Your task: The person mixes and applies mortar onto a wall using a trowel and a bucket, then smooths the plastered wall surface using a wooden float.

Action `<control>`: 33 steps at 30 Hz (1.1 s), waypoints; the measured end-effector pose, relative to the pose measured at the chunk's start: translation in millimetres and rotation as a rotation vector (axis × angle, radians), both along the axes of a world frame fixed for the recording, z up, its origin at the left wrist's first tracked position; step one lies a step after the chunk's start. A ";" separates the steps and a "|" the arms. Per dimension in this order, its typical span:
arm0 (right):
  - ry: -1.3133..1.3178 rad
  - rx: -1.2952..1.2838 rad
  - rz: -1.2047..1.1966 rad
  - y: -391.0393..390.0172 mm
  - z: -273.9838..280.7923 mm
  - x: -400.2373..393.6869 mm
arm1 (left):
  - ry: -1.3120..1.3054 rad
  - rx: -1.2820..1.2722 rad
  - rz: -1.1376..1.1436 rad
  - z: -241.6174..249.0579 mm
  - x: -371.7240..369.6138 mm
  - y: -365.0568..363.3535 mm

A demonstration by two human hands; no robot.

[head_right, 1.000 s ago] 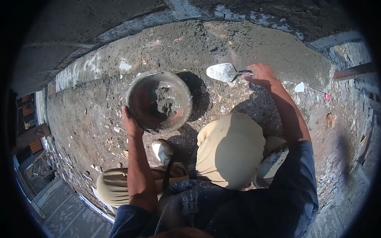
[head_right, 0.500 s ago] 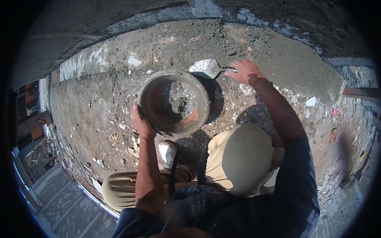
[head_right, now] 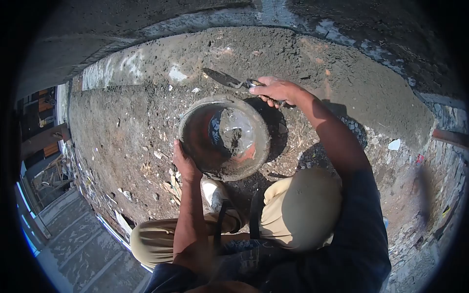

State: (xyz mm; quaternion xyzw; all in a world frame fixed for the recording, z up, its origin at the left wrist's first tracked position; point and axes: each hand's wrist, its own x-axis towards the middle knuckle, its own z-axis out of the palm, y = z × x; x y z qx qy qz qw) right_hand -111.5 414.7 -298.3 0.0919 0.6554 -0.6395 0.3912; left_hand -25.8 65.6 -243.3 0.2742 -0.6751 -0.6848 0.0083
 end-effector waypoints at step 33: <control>0.104 0.112 -0.729 -1.0 -20.8 0.2 | -0.056 0.005 0.000 -9.1 14.0 3.1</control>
